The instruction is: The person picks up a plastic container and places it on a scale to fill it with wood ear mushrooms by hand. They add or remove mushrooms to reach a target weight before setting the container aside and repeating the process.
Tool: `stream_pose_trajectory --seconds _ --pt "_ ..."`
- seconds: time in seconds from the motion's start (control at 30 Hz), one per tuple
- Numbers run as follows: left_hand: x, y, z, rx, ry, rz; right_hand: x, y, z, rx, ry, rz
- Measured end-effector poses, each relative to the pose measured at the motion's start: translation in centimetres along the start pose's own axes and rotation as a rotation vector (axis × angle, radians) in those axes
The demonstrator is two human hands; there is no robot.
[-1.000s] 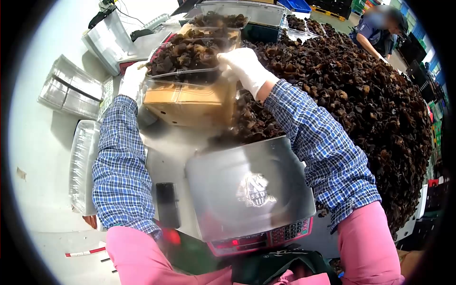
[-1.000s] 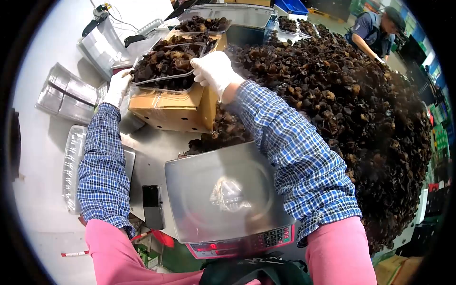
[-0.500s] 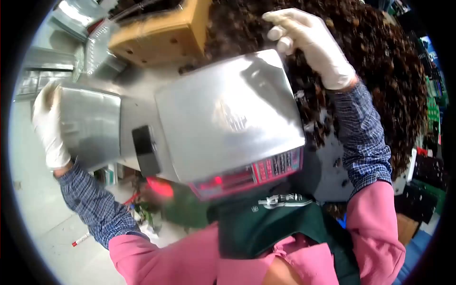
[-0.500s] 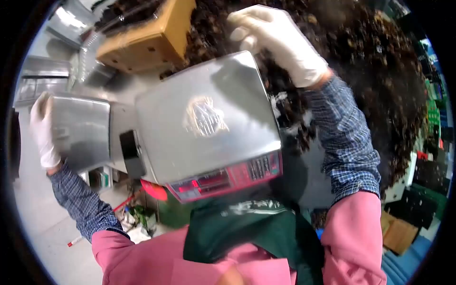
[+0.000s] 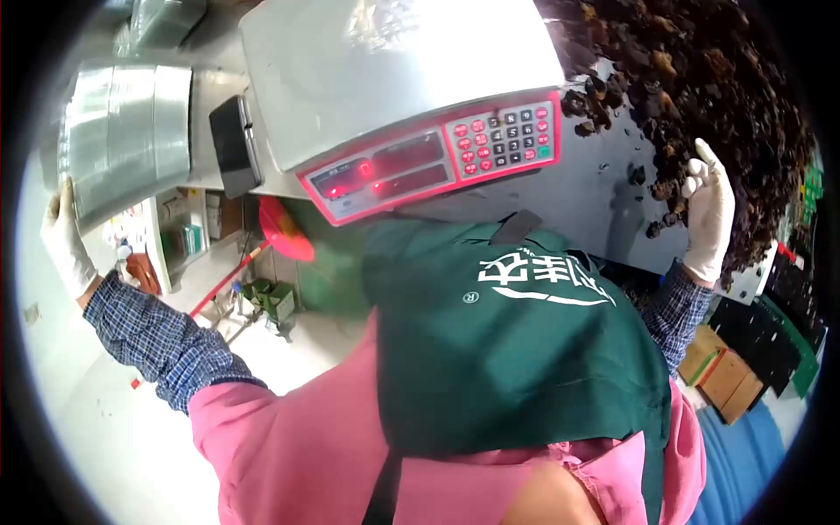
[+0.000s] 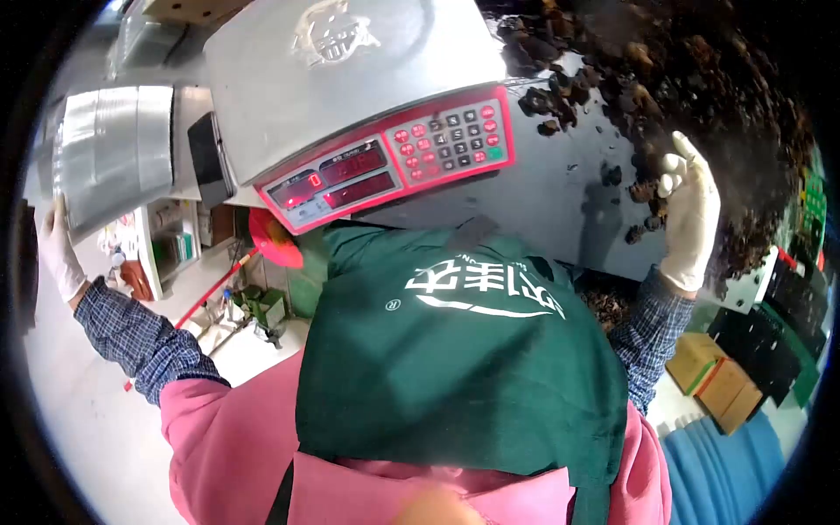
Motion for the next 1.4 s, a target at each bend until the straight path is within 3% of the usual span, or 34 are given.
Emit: stream_pose_trajectory --seconds 0.03,0.1,0.2,0.23,0.3,0.37,0.4,0.5,0.53,0.57,0.6,0.63,0.7,0.8,1.0,1.03,1.17,1.27,1.4 --pt "0.6 0.7 0.0 0.057 -0.009 0.005 -0.7 -0.7 -1.2 -0.051 -0.005 0.127" --pt "0.5 1.5 0.9 0.091 -0.016 0.006 -1.8 -2.2 -2.4 -0.061 0.035 0.102" --pt "4.8 5.6 3.5 -0.055 -0.014 0.101 -2.0 -3.7 -2.4 -0.095 0.04 0.07" --pt "4.4 4.6 3.1 -0.189 0.014 0.148 -2.2 -4.5 -2.7 -0.078 0.072 0.086" --pt "-0.6 0.3 1.7 -0.429 0.2 0.175 -2.0 -4.9 -2.6 -0.074 0.062 0.07" --pt "-6.0 -4.2 0.4 -0.533 0.203 0.129 -2.0 -5.0 -2.3 -0.057 0.07 0.057" --pt "-7.1 -5.1 0.2 -0.525 0.05 0.096 -1.8 -5.1 -2.0 -0.044 0.041 0.021" --pt "-15.7 -13.3 0.4 -0.41 -0.288 0.304 -1.1 -5.2 -0.3 -0.085 -0.107 0.062" --pt "-21.4 -19.0 2.5 -0.325 -0.288 0.584 -1.3 -4.9 2.2 -0.074 -0.055 0.174" --pt "-22.3 -20.6 4.9 -0.211 -0.427 0.659 -2.0 -4.7 3.7 -0.017 0.043 0.152" --pt "-25.1 -24.0 5.9 -0.115 -0.394 0.613 -3.0 -4.5 4.9 0.041 0.141 0.13" --pt "-27.5 -26.3 7.0 -0.015 -0.345 0.605 -3.3 -3.8 6.0 0.101 -0.15 -0.044" --pt "-28.3 -28.3 10.3 0.203 -0.431 0.669 -4.3 -2.4 7.9 0.152 -0.573 -0.437" --pt "-29.7 -30.1 12.5 0.176 -0.359 0.919 -3.3 -0.1 10.5 0.188 -0.79 -0.559" --pt "-29.8 -31.3 12.6 0.223 -0.377 0.863 -7.7 -0.2 14.7 0.381 -1.112 -0.589" --pt "-29.9 -31.5 12.4 0.228 -0.369 0.85 -7.5 -0.9 14.6 0.241 -1.104 -0.729" --pt "-29.7 -31.7 13.4 0.228 -0.457 0.889 -7.4 -1.8 12.6 0.287 -0.934 -0.514" --pt "-29.9 -31.6 13.7 0.215 -0.496 0.887 -8.2 -0.8 10.8 0.163 -0.691 -0.397" --pt "-29.9 -31.2 13.5 0.188 -0.462 0.931 -6.0 0.6 11.3 0.134 -0.549 -0.455"
Point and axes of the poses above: each hand's wrist, its own y-axis towards the middle knuckle, its own z-axis out of the palm, x = y × z, the point moved 3 cm from there along y, towards the middle knuckle, and after that the axes turned 12 degrees about -z, right-handed, at the moved point
